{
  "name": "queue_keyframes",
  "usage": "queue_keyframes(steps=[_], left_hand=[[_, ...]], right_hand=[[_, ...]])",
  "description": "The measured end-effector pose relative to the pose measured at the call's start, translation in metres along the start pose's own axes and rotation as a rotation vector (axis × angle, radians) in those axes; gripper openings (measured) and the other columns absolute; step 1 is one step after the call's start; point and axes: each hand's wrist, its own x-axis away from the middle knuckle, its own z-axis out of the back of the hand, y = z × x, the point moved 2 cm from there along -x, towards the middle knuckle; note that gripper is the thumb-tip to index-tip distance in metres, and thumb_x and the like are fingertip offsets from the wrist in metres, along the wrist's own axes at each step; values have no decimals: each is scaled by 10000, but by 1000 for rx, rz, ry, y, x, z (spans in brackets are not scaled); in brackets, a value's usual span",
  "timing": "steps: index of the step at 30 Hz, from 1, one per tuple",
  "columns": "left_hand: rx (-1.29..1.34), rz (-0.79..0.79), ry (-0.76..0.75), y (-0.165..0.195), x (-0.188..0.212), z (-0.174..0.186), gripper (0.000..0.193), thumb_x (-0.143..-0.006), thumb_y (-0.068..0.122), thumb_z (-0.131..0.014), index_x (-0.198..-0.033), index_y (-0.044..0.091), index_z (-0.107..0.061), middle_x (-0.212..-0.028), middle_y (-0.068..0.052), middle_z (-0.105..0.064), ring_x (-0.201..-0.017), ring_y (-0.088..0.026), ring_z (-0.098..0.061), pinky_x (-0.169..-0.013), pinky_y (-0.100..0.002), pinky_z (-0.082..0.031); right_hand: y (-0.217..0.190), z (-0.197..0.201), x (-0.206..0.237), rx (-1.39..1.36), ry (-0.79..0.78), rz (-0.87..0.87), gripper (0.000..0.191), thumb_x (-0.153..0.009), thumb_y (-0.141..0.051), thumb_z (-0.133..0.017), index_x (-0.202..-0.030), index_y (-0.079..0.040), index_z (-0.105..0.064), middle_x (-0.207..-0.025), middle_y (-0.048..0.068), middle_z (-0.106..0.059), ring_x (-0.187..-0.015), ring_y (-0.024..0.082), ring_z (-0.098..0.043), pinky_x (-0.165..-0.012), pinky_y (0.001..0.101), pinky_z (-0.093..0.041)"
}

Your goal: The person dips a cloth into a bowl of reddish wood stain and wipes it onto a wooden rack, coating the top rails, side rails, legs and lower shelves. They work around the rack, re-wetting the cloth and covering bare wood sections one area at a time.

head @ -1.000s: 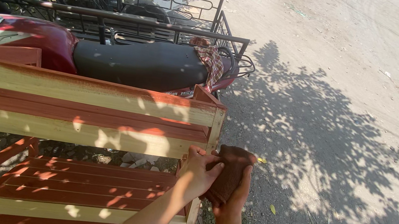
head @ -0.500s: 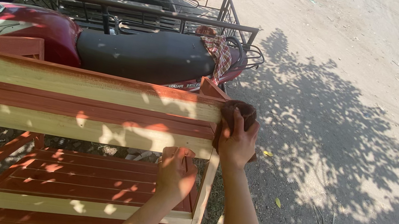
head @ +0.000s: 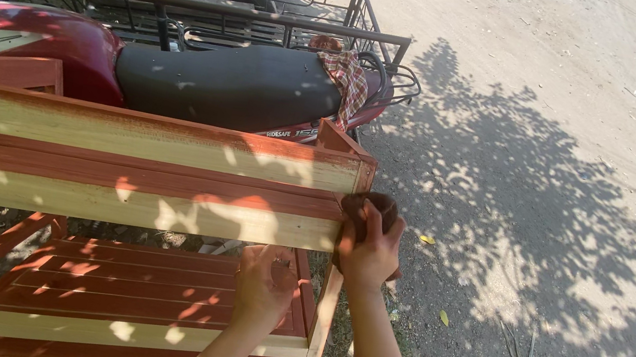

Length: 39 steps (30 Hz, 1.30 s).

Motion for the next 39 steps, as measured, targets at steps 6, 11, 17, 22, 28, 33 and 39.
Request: queue_keyframes(steps=[6, 11, 17, 22, 28, 33, 39], left_hand=[[-189, -322, 229, 11, -3, 4, 281, -729, 94, -744, -1003, 133, -697, -1040, -165, -552, -975, -364, -602, -871, -494, -488], [-100, -284, 165, 17, 2, 0, 275, -765, 72, -693, -1032, 135, -685, -1103, -143, -540, -940, -323, -609, -826, -425, -524], [-88, -82, 36, 13, 10, 5, 234, -824, 105, -687, -1054, 141, -675, -1135, -104, -489, -985, -254, -604, -797, -369, -556], [-118, -224, 143, 4, 10, 23, 236, -797, 128, -730, -1028, 133, -679, -1103, -112, -522, -999, -284, -594, -839, -409, -516], [-81, -264, 231, -7, -8, 46, 275, -770, 121, -733, -1039, 150, -686, -1104, -151, -542, -1038, -344, -590, -901, -455, -487], [-81, -391, 319, -12, -22, 79, 330, -811, 167, -716, -1133, 159, -645, -1099, -123, -587, -1050, -334, -592, -958, -458, -467], [-171, -447, 329, -2, -38, 166, 329, -756, 120, -741, -1068, 103, -638, -1119, -120, -581, -1155, -358, -527, -997, -519, -403]], right_hand=[[-38, -6, -92, 102, 45, 132, 393, -939, -322, -729, -1316, -240, -652, -1131, 182, -527, -985, 431, -639, -703, 511, -558], [-8, -2, 2, 112, 107, 209, 451, -931, -248, -707, -1379, -283, -664, -1216, 178, -583, -1071, 394, -650, -826, 475, -588], [50, 25, 171, 52, -163, 150, 472, -856, -274, -655, -1326, -232, -671, -1224, 226, -595, -1056, 399, -674, -715, 458, -628], [38, 14, 129, 75, -127, 5, 388, -827, -352, -694, -1195, -229, -717, -1187, 183, -611, -994, 390, -707, -677, 445, -616], [-26, -6, -51, 151, -23, -10, 379, -958, -355, -657, -1331, -288, -629, -1211, 191, -535, -1071, 448, -625, -701, 536, -567], [-75, -3, -55, 256, 38, -163, 406, -961, -378, -662, -1347, -275, -584, -1224, 216, -518, -1126, 491, -579, -731, 571, -553], [-198, -67, -1, 63, -53, -3, 613, -793, -251, -674, -1393, -238, -546, -1224, 203, -520, -1123, 434, -601, -782, 508, -587]])
